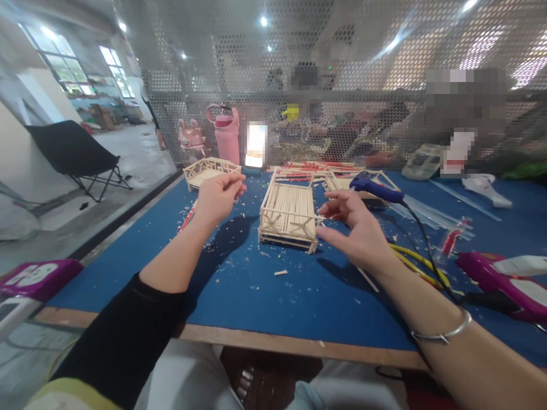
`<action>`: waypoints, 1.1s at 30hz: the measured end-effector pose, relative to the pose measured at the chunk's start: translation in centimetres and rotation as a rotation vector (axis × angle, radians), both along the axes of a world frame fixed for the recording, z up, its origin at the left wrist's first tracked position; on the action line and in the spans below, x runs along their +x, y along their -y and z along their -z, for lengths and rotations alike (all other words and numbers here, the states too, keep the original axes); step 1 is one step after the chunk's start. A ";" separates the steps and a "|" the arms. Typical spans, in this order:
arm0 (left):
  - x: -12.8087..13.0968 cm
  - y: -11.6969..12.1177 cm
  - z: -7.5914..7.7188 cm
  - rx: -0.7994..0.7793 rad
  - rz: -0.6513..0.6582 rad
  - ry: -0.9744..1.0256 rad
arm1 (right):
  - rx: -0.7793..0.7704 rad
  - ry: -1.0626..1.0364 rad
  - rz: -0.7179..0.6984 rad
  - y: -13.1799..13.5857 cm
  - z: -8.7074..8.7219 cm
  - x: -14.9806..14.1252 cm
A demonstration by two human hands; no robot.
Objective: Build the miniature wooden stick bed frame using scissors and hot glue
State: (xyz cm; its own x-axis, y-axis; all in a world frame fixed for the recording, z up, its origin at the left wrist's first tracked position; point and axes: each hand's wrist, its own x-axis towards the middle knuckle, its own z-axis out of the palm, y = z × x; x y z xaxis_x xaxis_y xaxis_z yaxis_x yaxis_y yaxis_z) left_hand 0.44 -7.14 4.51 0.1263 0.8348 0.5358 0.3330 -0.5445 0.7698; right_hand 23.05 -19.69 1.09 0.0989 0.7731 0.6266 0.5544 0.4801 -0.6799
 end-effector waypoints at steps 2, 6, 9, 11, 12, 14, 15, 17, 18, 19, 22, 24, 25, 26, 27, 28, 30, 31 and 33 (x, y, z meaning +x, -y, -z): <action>0.2 0.1 0.1 0.015 -0.041 -0.096 | -0.042 0.070 -0.014 -0.1 0.3 -0.3; 0.4 0.2 0.4 0.092 -0.144 -0.260 | -0.071 0.062 -0.046 -0.4 0.6 -0.9; 0.5 0.2 0.7 0.085 -0.141 -0.256 | -0.077 0.067 -0.034 -0.4 0.4 -1.0; 0.5 0.2 0.8 0.096 -0.132 -0.242 | -0.076 0.074 -0.006 -0.3 0.2 -1.0; 0.5 0.2 0.8 0.114 -0.135 -0.238 | -0.073 0.075 0.007 -0.2 0.1 -1.1; 0.6 0.3 0.8 0.149 -0.147 -0.232 | -0.061 0.071 0.023 -0.1 0.0 -1.1; 0.6 0.4 0.7 0.159 -0.149 -0.231 | -0.052 0.068 0.026 -0.1 0.0 -1.2; 0.7 0.5 0.7 0.158 -0.137 -0.231 | -0.037 0.059 0.024 0.0 0.0 -1.3; 0.8 0.5 0.6 0.149 -0.122 -0.229 | -0.032 0.056 0.021 0.0 0.0 -1.3; 0.9 0.5 0.7 0.138 -0.103 -0.229 | -0.027 0.053 0.019 -0.1 0.0 -1.3; 1.0 0.4 0.8 0.103 -0.029 -0.242 | -0.021 0.049 0.020 -0.1 0.1 -1.4; 1.0 0.4 0.9 0.084 0.012 -0.269 | -0.022 0.044 0.016 -0.1 0.1 -1.3; 1.0 0.4 1.0 0.076 0.022 -0.285 | -0.026 0.041 0.011 -0.1 0.2 -1.3; 0.9 0.4 1.0 0.068 0.026 -0.300 | -0.030 0.040 0.004 -0.1 0.2 -1.2; 0.9 0.4 1.0 0.060 0.025 -0.307 | -0.035 0.039 -0.005 -0.1 0.2 -1.2; 0.9 0.4 1.0 0.053 0.023 -0.307 | -0.040 0.039 -0.014 -0.1 0.2 -1.1; 0.9 0.5 1.0 0.056 0.016 -0.292 | -0.042 0.030 -0.038 -0.1 0.2 -0.8; 0.9 0.5 0.9 0.066 0.011 -0.282 | -0.036 0.012 -0.052 0.0 0.2 -0.7; 0.9 0.6 0.8 0.082 -0.005 -0.276 | -0.007 -0.056 -0.076 0.0 0.1 -0.5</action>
State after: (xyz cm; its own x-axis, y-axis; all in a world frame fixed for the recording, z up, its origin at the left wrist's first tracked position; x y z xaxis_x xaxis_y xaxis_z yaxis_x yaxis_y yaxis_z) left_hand 1.36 -7.72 3.71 0.2727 0.7909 0.5479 0.5264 -0.5993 0.6031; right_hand 22.60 -19.74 1.02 0.0743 0.7843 0.6159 0.4773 0.5143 -0.7125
